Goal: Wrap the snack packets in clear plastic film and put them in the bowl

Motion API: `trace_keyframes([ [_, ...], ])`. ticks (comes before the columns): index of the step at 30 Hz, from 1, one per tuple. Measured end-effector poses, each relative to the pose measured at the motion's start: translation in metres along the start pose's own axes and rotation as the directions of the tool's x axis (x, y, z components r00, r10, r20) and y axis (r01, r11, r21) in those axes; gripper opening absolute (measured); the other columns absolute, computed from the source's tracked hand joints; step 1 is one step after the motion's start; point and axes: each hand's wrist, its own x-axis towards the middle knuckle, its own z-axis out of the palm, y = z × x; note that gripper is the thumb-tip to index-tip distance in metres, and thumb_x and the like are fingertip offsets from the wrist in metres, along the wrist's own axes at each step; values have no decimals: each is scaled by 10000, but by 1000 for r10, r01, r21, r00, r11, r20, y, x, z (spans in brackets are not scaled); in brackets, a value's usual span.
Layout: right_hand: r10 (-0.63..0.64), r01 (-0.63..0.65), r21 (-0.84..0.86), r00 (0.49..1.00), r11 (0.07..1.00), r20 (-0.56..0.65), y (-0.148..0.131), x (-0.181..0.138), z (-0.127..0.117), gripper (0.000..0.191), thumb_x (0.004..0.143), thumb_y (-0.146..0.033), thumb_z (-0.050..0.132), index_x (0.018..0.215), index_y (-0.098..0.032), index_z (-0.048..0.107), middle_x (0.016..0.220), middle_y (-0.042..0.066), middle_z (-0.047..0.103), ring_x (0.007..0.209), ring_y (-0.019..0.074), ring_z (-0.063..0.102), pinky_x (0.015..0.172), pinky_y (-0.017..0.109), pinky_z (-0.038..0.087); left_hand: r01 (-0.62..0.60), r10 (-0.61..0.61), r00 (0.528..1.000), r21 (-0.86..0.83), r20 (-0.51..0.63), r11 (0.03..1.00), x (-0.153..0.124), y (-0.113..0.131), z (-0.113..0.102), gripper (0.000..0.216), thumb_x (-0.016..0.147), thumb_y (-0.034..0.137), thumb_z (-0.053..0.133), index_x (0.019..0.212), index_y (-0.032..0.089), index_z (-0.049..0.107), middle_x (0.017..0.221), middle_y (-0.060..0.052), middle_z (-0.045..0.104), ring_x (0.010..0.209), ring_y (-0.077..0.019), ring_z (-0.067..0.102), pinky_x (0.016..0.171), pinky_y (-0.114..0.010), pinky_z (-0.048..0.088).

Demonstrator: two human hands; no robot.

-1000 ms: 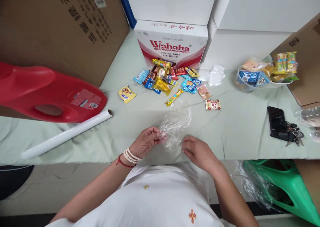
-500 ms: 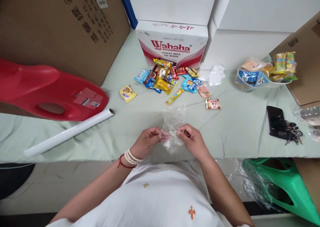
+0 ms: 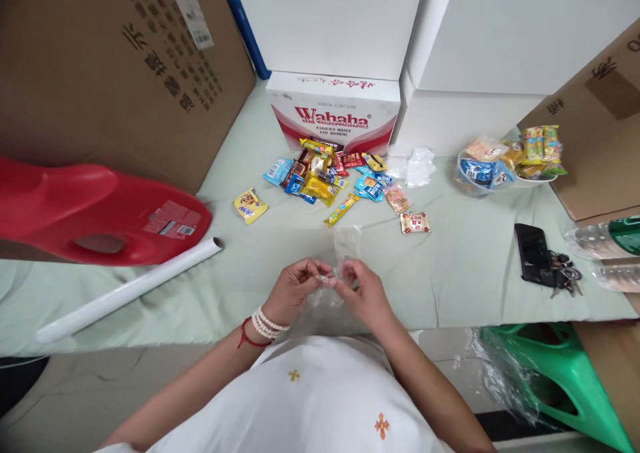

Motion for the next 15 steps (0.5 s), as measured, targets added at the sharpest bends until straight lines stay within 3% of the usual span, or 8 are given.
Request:
trace_keyframes([
  [3, -69, 67, -73, 997, 995, -28, 2, 11, 7, 263, 940, -450, 594, 927, -217, 717, 856, 41, 684, 769, 178, 600, 673, 275, 468, -14, 13, 991, -8, -136, 1000, 11, 0, 3, 297, 608, 268, 780, 614, 175, 497, 928, -44, 682, 773, -130, 628, 784, -305, 544],
  [6, 5, -5, -3, 998, 1000, -65, 6, 21, 0, 294, 925, -479, 597, 942, -212, 720, 797, 28, 665, 674, 165, 563, 628, 275, 465, 21, -29, 959, -32, -281, 999, 20, -1, -1, 268, 552, 248, 731, 673, 189, 499, 905, -25, 647, 746, -127, 612, 714, -285, 541],
  [8, 44, -43, 25, 998, 999, -37, 6, 27, -4, 312, 904, -502, 616, 922, -207, 716, 775, 24, 652, 628, 155, 530, 585, 269, 451, 65, -67, 946, -16, -316, 998, 21, 0, -1, 285, 575, 273, 696, 811, 201, 553, 965, -35, 638, 785, -159, 631, 630, -272, 529],
  [11, 46, -47, 31, 999, 998, 12, 0, 33, -4, 330, 904, -517, 614, 922, -205, 720, 787, 30, 661, 627, 153, 528, 559, 259, 435, 61, -16, 961, 156, -275, 986, 19, 5, 6, 395, 688, 378, 668, 1040, 211, 603, 1100, -75, 647, 845, -197, 647, 564, -265, 493],
  [12, 45, -46, 35, 999, 998, 23, -2, 34, -4, 333, 905, -520, 612, 927, -206, 722, 788, 30, 663, 625, 153, 528, 554, 257, 433, 26, 38, 971, 265, -235, 964, 18, 6, 9, 390, 704, 405, 683, 1033, 205, 621, 1070, -73, 661, 829, -192, 637, 578, -265, 483],
  [15, 72, -75, 64, 997, 995, 39, -7, 36, -6, 341, 894, -531, 627, 924, -204, 717, 773, 24, 647, 599, 143, 513, 543, 258, 439, -80, 154, 983, 525, -100, 847, 19, 9, 11, 267, 762, 450, 680, 789, 188, 633, 732, -3, 616, 662, -140, 532, 599, -251, 417],
])
